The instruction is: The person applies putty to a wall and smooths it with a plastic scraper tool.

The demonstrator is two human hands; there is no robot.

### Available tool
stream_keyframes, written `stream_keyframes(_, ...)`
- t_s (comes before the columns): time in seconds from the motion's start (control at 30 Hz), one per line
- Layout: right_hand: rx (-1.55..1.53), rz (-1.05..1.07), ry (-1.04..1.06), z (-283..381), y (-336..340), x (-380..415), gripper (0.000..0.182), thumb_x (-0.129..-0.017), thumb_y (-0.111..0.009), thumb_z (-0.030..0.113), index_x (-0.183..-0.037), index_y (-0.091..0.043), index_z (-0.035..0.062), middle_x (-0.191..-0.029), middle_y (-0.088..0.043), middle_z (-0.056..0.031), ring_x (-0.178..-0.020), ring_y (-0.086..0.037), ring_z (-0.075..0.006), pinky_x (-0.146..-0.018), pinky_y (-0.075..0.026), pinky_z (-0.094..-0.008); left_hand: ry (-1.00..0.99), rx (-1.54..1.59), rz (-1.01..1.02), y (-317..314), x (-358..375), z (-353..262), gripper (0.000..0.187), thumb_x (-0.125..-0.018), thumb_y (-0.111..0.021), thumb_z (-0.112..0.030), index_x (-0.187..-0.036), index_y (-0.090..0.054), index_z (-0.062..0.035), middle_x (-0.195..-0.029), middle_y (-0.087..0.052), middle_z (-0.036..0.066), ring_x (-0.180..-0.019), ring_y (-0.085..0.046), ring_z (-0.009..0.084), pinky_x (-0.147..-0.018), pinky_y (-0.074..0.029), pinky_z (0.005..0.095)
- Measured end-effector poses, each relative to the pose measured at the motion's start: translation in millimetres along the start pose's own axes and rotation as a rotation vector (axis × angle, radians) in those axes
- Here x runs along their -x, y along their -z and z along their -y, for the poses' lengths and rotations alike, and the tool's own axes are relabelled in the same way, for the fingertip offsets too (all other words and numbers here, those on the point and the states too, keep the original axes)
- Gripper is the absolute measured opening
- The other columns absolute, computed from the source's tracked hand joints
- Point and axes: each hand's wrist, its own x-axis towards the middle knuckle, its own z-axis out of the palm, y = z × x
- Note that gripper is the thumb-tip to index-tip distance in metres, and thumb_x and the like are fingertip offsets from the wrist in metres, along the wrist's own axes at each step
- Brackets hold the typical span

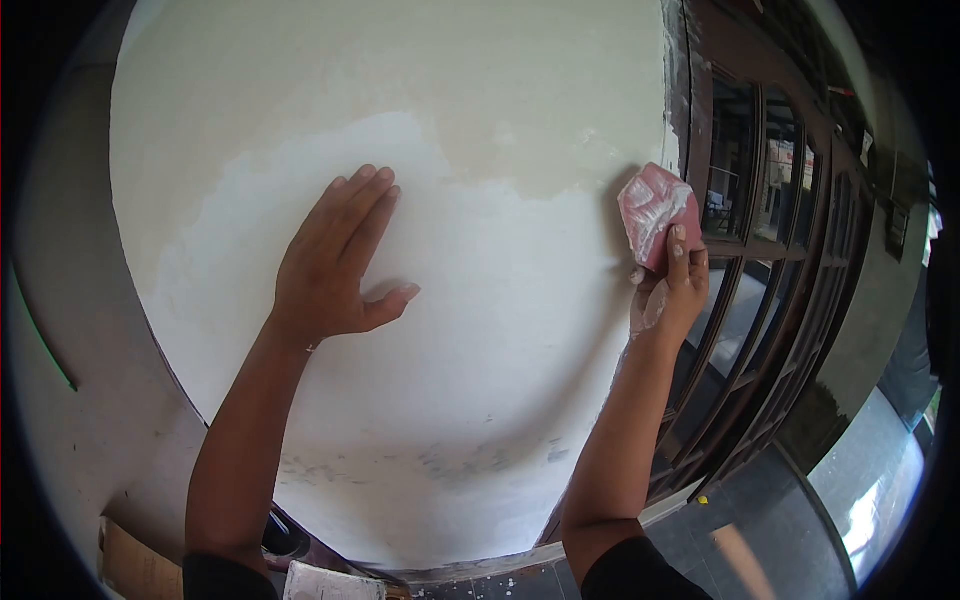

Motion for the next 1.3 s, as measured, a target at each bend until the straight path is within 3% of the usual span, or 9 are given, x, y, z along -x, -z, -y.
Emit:
stream_keyframes(0.13,0.105,0.108,0.039,3,-45,-4,0.02,-0.095,-0.07,0.013,-0.105,-0.057,0.0014,-0.087,-0.067,-0.0055,-0.066,-0.06,-0.0077,-0.046,-0.045,-0.0264,0.01,0.017,0.01,0,1,1,0.074,-0.072,-0.074,-0.03,-0.134,-0.056,0.0062,-0.146,-0.053,0.018,-0.139,-0.048,0.0337,-0.116,-0.037,0.0497)
stream_keyframes(0.3,0.223,-0.015,0.05,-5,-4,-8,0.017,-0.096,-0.07,0.012,-0.105,-0.059,0.0018,-0.089,-0.068,-0.006,-0.069,-0.061,-0.0079,-0.047,-0.046,-0.0262,0.013,0.027,0.007,-1,1,1,0.074,-0.072,-0.074,-0.029,-0.135,-0.056,0.0061,-0.146,-0.053,0.018,-0.139,-0.048,0.0338,-0.116,-0.038,0.0503)
stream_keyframes(0.37,0.141,-0.083,-0.08,-1,8,-2,0.017,-0.096,-0.069,0.012,-0.104,-0.059,0.0022,-0.091,-0.068,-0.0064,-0.071,-0.063,-0.0092,-0.047,-0.048,-0.026,0.018,0.029,0.012,-1,1,1,0.075,-0.072,-0.074,-0.029,-0.135,-0.055,0.0061,-0.146,-0.053,0.018,-0.14,-0.047,0.0337,-0.116,-0.038,0.0504)
stream_keyframes(0.53,-0.011,0.021,-0.011,5,-12,-10,0.016,-0.096,-0.069,0.012,-0.105,-0.059,0.0034,-0.094,-0.068,-0.0061,-0.072,-0.063,-0.01,-0.048,-0.05,-0.0282,0.014,0.038,0.006,0,0,0,0.076,-0.072,-0.075,-0.028,-0.136,-0.055,0.0065,-0.146,-0.053,0.017,-0.139,-0.047,0.0334,-0.116,-0.038,0.05)
stream_keyframes(0.77,0.275,0.027,0.06,-20,26,-26,0.02,-0.097,-0.069,0.015,-0.107,-0.057,0.0041,-0.092,-0.066,-0.0057,-0.076,-0.061,-0.0094,-0.048,-0.046,-0.0284,0.018,0.029,0.005,0,1,0,0.077,-0.072,-0.075,-0.029,-0.136,-0.054,0.0067,-0.146,-0.053,0.017,-0.14,-0.047,0.033,-0.117,-0.038,0.0486)
stream_keyframes(0.83,0.063,0.01,-0.033,-15,38,-6,0.024,-0.098,-0.068,0.018,-0.113,-0.055,0.0043,-0.096,-0.065,-0.0061,-0.079,-0.062,-0.0111,-0.047,-0.048,-0.028,0.007,0.023,0.001,-2,1,1,0.077,-0.072,-0.076,-0.029,-0.137,-0.054,0.0071,-0.147,-0.052,0.017,-0.14,-0.046,0.0328,-0.117,-0.038,0.0479)
stream_keyframes(1.03,-0.023,0.074,-0.278,-1,60,134,0.037,-0.099,-0.066,0.02,-0.13,-0.051,0.0076,-0.115,-0.062,-0.0059,-0.093,-0.064,-0.0159,-0.06,-0.055,-0.0302,0.091,0.095,0.02,6,32,-11,0.084,-0.075,-0.075,-0.033,-0.143,-0.048,0.0069,-0.156,-0.041,0.019,-0.147,-0.036,0.0339,-0.12,-0.029,0.0511)
stream_keyframes(1.13,-0.037,0.201,-0.522,-6,85,221,0.029,-0.1,-0.066,0.018,-0.12,-0.052,0.0041,-0.11,-0.063,-0.0085,-0.095,-0.066,-0.0174,-0.082,-0.057,-0.0324,0.259,0.126,0.019,20,103,-47,0.086,-0.081,-0.073,-0.045,-0.145,-0.045,0.0049,-0.155,-0.041,0.021,-0.145,-0.038,0.0386,-0.118,-0.031,0.0555)
stream_keyframes(1.3,0.066,0.338,-1.15,-5,118,332,0.034,-0.1,-0.06,0.011,-0.132,-0.053,0.0012,-0.117,-0.065,-0.0125,-0.102,-0.07,-0.0258,-0.079,-0.064,-0.0442,0.859,0.364,0.064,53,277,-159,0.093,-0.08,-0.073,-0.038,-0.147,-0.035,0.0133,-0.157,-0.031,0.031,-0.149,-0.027,0.0466,-0.121,-0.024,0.0535)
